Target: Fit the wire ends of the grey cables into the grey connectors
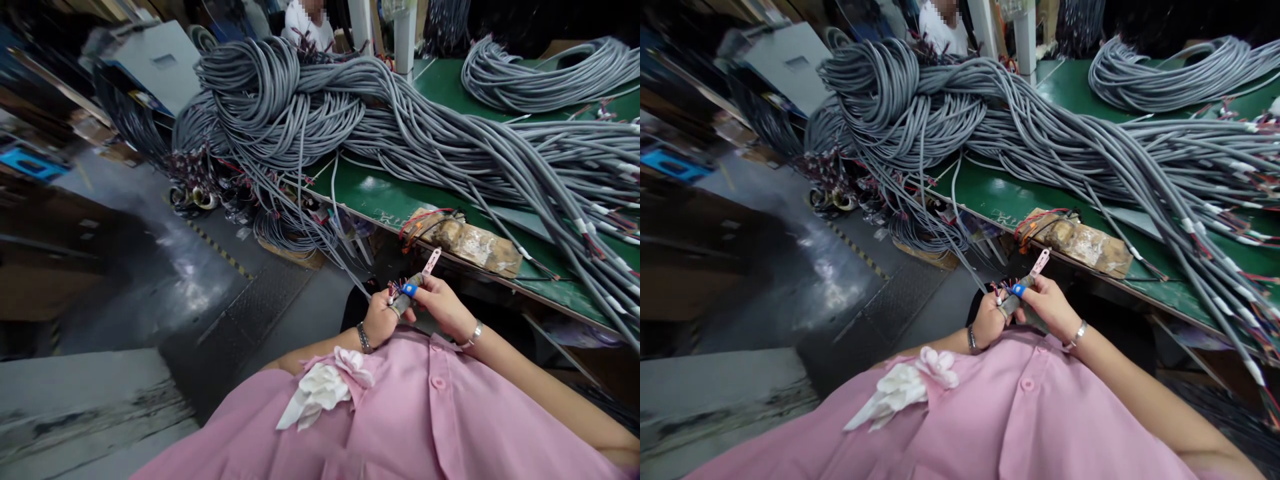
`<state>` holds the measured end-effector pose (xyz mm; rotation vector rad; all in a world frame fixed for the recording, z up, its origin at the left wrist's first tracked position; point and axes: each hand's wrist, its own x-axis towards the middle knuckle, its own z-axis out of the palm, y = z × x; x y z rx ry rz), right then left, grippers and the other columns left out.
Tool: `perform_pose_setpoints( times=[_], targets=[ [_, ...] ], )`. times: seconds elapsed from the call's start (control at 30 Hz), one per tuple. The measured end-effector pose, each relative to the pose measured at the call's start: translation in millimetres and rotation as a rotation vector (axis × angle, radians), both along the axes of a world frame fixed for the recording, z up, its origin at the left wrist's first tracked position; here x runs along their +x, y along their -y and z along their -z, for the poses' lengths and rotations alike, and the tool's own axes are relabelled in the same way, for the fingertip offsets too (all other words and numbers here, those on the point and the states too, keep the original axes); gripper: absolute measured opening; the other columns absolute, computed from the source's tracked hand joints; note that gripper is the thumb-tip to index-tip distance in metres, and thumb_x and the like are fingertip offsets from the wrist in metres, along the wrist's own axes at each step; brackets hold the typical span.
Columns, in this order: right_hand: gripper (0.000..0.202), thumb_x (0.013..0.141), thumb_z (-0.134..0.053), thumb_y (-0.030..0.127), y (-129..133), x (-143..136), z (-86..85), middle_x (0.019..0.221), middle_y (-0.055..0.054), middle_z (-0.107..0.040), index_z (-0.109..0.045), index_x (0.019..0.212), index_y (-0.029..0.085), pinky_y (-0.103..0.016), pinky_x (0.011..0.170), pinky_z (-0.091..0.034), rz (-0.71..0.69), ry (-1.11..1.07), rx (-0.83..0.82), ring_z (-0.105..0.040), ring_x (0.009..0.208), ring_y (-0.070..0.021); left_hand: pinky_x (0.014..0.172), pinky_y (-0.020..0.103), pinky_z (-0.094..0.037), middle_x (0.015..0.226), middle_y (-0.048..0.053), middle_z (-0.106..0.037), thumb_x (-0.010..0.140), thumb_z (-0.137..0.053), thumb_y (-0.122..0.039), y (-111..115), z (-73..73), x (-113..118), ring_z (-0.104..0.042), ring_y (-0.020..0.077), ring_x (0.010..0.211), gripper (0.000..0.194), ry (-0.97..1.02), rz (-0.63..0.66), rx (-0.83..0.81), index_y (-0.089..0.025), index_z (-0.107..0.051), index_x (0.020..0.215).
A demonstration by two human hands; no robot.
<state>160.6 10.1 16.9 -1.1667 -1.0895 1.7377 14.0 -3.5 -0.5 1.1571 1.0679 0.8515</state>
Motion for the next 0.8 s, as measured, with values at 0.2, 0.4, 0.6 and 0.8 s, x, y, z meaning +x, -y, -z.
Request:
perform_pose_setpoints(
  times=[0.2,0.4,0.6,0.8],
  targets=[
    [0.021,0.079,-0.063,0.039,3.5,1.8,4.7,0.048,0.003,-0.055,-0.058,0.075,0.019,-0.024,0.045,-0.028,0.085,0.05,0.039,-0.043,0.042,-0.0094,0.048,0.023,-0.035,0.058,0.005,-0.065,0.082,-0.057,-0.048,0.9,3.6,0.5,-0.046,0.0088,0.045,0.041,0.008,-0.009,0.026,-0.014,-0.061,0.059],
    [0.016,0.075,-0.068,0.032,6.8,-2.5,13.5,0.057,0.005,-0.05,-0.06,0.075,0.019,-0.024,0.05,-0.031,0.268,-0.014,-0.01,-0.041,0.049,-0.0084,0.043,0.022,-0.03,0.059,0.004,-0.065,0.083,-0.055,-0.052,0.3,9.6,1.1,-0.043,0.0082,0.042,0.04,0.049,-0.064,-0.037,-0.015,-0.059,0.068],
    [0.021,0.074,-0.07,0.037,6.4,1.2,12.3,0.06,0.003,-0.05,-0.063,0.08,0.019,-0.024,0.05,-0.034,0.191,-0.161,-0.093,-0.046,0.051,-0.0095,0.041,0.022,-0.028,0.055,0.004,-0.064,0.08,-0.057,-0.054,-0.7,4.1,1.2,-0.043,0.0076,0.039,0.04,0.09,-0.039,-0.114,-0.016,-0.052,0.066],
    [0.027,0.076,-0.069,0.04,6.1,1.7,7.2,0.063,0.002,-0.057,-0.063,0.09,0.018,-0.025,0.049,-0.034,0.132,-0.209,-0.084,-0.05,0.047,-0.0104,0.04,0.021,-0.028,0.054,0.003,-0.063,0.083,-0.053,-0.052,0.0,7.1,1.7,-0.04,0.0063,0.038,0.039,0.117,0.007,-0.1,-0.015,-0.053,0.068]
  ],
)
